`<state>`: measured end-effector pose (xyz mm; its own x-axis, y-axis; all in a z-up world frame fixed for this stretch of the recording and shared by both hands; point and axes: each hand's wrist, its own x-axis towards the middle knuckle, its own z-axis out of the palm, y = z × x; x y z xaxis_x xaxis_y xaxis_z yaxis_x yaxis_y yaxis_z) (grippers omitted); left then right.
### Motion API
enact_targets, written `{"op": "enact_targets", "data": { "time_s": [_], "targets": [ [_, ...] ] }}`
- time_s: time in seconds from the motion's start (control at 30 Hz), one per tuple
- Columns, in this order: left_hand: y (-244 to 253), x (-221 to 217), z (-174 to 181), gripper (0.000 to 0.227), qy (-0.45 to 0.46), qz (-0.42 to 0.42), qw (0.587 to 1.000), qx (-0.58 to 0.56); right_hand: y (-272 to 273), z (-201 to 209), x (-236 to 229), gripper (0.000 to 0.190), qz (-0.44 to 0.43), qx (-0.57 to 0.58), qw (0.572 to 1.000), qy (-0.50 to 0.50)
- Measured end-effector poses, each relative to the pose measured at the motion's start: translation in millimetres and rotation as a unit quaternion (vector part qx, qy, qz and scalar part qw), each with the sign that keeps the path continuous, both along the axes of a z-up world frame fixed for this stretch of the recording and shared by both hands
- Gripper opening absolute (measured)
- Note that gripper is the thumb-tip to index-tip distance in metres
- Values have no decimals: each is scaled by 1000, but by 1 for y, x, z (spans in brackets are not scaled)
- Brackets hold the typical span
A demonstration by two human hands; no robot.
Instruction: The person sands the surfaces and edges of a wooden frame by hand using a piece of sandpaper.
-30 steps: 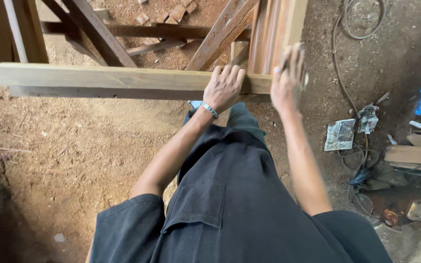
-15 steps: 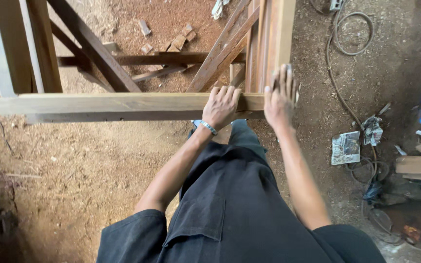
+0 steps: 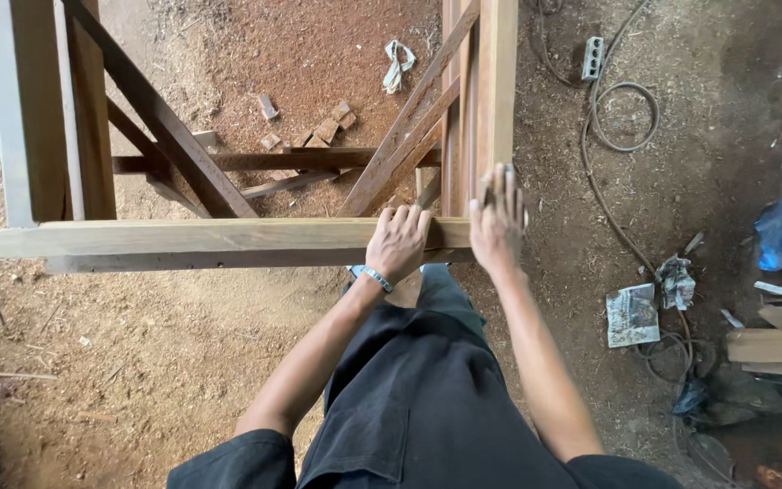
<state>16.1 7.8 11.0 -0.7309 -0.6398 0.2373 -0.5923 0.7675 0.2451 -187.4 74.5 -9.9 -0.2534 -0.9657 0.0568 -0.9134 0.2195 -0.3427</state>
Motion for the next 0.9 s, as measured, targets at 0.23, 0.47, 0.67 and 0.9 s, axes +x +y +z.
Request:
{"op": "enact_targets", "data": {
  "time_s": [0.23,0.47,0.67,0.9],
  "targets": [
    [2,-2,12,35,30,0,999,36,45,20,10,55,68,37,997,6],
    [2,-1,-6,15,1,1,1000,-8,-3,-5,-13,58,-4,6,1000,15],
    [2,-1,-4,23,17,8,1000,1,42,17,17,56,80,32,996,4],
    [2,1,-3,25,21,-2,1000,10,12,14,-19,57,10,-5,999,-42]
  ]
}}
